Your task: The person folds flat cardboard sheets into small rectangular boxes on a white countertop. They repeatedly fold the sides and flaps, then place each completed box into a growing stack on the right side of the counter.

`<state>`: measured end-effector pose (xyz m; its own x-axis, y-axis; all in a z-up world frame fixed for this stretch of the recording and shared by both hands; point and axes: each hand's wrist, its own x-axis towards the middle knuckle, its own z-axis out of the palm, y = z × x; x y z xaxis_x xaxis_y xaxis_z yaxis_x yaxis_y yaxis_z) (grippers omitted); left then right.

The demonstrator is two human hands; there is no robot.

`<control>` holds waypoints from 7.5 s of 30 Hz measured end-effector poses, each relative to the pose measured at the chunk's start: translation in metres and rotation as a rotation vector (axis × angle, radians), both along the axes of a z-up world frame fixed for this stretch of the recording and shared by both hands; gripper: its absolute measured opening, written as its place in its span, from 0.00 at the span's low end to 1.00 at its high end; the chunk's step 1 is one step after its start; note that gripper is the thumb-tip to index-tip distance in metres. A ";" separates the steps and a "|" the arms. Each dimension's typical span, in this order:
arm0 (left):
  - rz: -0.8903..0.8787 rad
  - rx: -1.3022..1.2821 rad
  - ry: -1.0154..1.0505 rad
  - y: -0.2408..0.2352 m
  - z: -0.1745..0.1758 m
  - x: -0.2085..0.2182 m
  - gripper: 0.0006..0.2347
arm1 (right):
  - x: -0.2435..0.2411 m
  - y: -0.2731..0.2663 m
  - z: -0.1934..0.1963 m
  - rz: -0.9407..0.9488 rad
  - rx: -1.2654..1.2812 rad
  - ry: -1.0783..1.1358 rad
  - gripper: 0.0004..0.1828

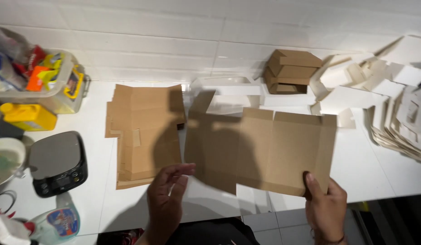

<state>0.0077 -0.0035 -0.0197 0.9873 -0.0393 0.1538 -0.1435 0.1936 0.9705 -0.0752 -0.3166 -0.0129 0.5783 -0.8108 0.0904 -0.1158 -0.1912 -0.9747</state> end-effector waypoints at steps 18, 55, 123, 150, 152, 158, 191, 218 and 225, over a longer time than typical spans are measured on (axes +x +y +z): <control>-0.667 1.043 -0.444 -0.178 -0.185 0.028 0.14 | 0.005 -0.194 -0.177 0.070 -0.179 0.941 0.32; -0.571 1.408 -0.822 -0.423 -0.271 0.050 0.52 | 0.028 -0.267 -0.213 1.042 -0.930 0.654 0.51; -0.468 1.393 -0.610 -0.284 -0.239 0.057 0.30 | 0.076 -0.148 -0.232 0.819 -0.959 0.825 0.45; -0.506 1.268 -0.534 -0.266 -0.235 0.062 0.27 | 0.008 -0.144 -0.195 0.135 0.537 0.174 0.33; -0.559 1.464 -0.623 -0.264 -0.223 0.054 0.29 | 0.009 -0.136 -0.198 0.038 0.852 -0.057 0.30; -0.649 1.487 -0.522 -0.254 -0.197 0.049 0.36 | 0.012 -0.114 -0.187 0.480 0.649 -0.084 0.36; -0.729 1.605 -0.249 -0.183 -0.208 0.057 0.39 | 0.104 -0.084 -0.213 1.014 -1.083 0.838 0.52; -0.852 1.731 -0.255 -0.174 -0.156 0.039 0.43 | 0.033 -0.105 -0.154 0.338 0.747 0.177 0.30; -0.688 1.647 -0.363 -0.169 -0.187 0.035 0.44 | 0.001 -0.109 -0.163 0.680 0.392 0.568 0.42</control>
